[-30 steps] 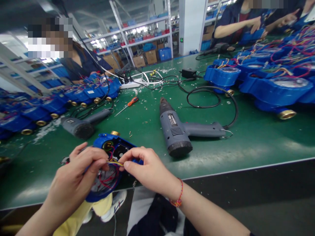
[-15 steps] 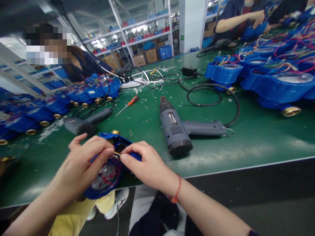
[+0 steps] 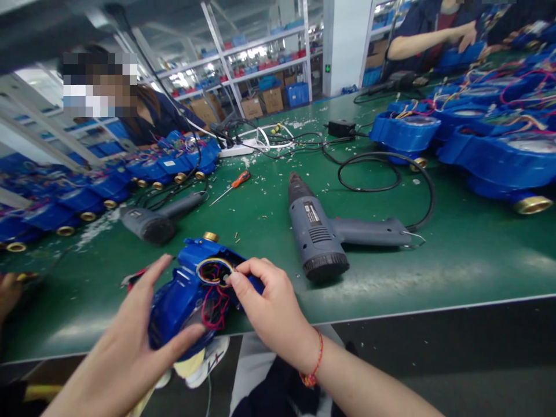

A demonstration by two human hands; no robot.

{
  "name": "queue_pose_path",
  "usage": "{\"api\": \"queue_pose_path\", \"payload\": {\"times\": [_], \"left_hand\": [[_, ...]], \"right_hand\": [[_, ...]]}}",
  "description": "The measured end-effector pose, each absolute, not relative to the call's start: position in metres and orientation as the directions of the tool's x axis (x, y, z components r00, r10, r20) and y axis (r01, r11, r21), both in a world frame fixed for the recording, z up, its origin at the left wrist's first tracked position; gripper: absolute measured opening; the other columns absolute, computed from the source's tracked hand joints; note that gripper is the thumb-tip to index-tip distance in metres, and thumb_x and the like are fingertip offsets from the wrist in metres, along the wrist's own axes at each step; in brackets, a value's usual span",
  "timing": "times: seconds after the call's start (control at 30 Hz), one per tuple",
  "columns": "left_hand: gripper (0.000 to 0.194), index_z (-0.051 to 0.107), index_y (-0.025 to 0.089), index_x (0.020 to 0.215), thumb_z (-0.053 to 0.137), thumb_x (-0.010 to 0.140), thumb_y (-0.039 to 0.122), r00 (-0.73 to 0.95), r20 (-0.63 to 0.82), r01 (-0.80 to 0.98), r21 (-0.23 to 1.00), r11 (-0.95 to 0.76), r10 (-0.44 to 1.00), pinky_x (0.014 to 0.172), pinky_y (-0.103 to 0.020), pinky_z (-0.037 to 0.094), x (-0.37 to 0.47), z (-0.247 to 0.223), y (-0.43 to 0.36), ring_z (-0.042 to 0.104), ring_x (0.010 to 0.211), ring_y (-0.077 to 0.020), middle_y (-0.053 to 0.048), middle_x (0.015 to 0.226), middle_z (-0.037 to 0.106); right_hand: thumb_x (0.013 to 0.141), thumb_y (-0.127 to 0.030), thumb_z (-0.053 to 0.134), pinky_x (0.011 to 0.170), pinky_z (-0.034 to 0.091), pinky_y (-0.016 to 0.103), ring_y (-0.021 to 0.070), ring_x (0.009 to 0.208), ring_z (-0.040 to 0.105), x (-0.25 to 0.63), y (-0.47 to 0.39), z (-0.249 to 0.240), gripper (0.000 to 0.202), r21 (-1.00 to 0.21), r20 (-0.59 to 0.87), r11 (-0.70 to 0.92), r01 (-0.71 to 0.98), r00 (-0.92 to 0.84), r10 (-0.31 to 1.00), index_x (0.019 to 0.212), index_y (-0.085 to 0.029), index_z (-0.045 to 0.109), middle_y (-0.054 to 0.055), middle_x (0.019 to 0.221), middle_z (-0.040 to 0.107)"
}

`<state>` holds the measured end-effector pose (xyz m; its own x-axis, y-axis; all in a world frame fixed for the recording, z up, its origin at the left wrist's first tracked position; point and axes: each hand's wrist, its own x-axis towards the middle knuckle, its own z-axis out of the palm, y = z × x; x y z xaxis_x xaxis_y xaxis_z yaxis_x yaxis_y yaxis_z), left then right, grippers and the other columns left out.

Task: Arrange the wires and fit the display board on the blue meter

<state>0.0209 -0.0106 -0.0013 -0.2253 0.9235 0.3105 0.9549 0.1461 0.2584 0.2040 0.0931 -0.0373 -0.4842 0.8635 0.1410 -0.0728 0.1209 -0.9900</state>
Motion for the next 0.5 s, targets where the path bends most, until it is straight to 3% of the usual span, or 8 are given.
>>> {"api": "queue_pose_path", "payload": {"times": [0.07, 0.23, 0.33, 0.5], "left_hand": [[0.082, 0.026, 0.016, 0.151, 0.061, 0.083, 0.048, -0.225, 0.349, 0.96, 0.237, 0.146, 0.91, 0.099, -0.067, 0.045, 0.026, -0.023, -0.02, 0.052, 0.126, -0.043, -0.023, 0.141, 0.05], [0.065, 0.038, 0.016, 0.141, 0.062, 0.083, 0.033, -0.236, 0.496, 0.958, 0.263, 0.115, 0.836, 0.094, -0.059, 0.052, 0.029, -0.04, -0.011, 0.058, 0.114, -0.0364, -0.019, 0.127, 0.058], [0.066, 0.038, 0.015, 0.139, 0.064, 0.081, 0.032, -0.246, 0.486, 0.949, 0.296, 0.106, 0.838, 0.097, -0.058, 0.051, 0.021, -0.038, 0.002, 0.057, 0.118, -0.0365, -0.02, 0.13, 0.057], [0.076, 0.035, 0.016, 0.138, 0.07, 0.073, 0.03, -0.37, 0.407, 0.897, 0.39, 0.207, 0.835, 0.105, -0.062, 0.043, 0.018, -0.05, 0.01, 0.053, 0.129, -0.0391, -0.02, 0.138, 0.054]], "right_hand": [[0.093, -0.035, 0.055, 0.07, 0.045, 0.028, 0.0156, 0.075, 0.061, 0.204, 0.089, -0.039, 0.024, -0.98, 0.198, 0.192, -0.06, -0.455, 0.868, 0.082, -0.017, 0.068, 0.002, 0.079, 0.066], [0.097, -0.028, 0.053, 0.072, 0.044, 0.025, 0.0136, 0.079, 0.059, 0.203, 0.084, -0.043, 0.021, -0.915, 0.388, 0.398, -0.064, -0.402, 0.829, 0.085, -0.018, 0.066, 0.001, 0.081, 0.065], [0.097, -0.027, 0.054, 0.072, 0.044, 0.024, 0.0133, 0.078, 0.059, 0.2, 0.088, -0.043, 0.02, -0.881, 0.451, 0.471, -0.055, -0.403, 0.796, 0.083, -0.018, 0.065, 0.001, 0.08, 0.064], [0.095, -0.033, 0.054, 0.065, 0.043, 0.024, 0.0139, 0.07, 0.059, 0.194, 0.094, -0.047, 0.024, -0.898, 0.414, 0.44, -0.013, -0.364, 0.834, 0.082, -0.02, 0.068, 0.0, 0.074, 0.062]]}}
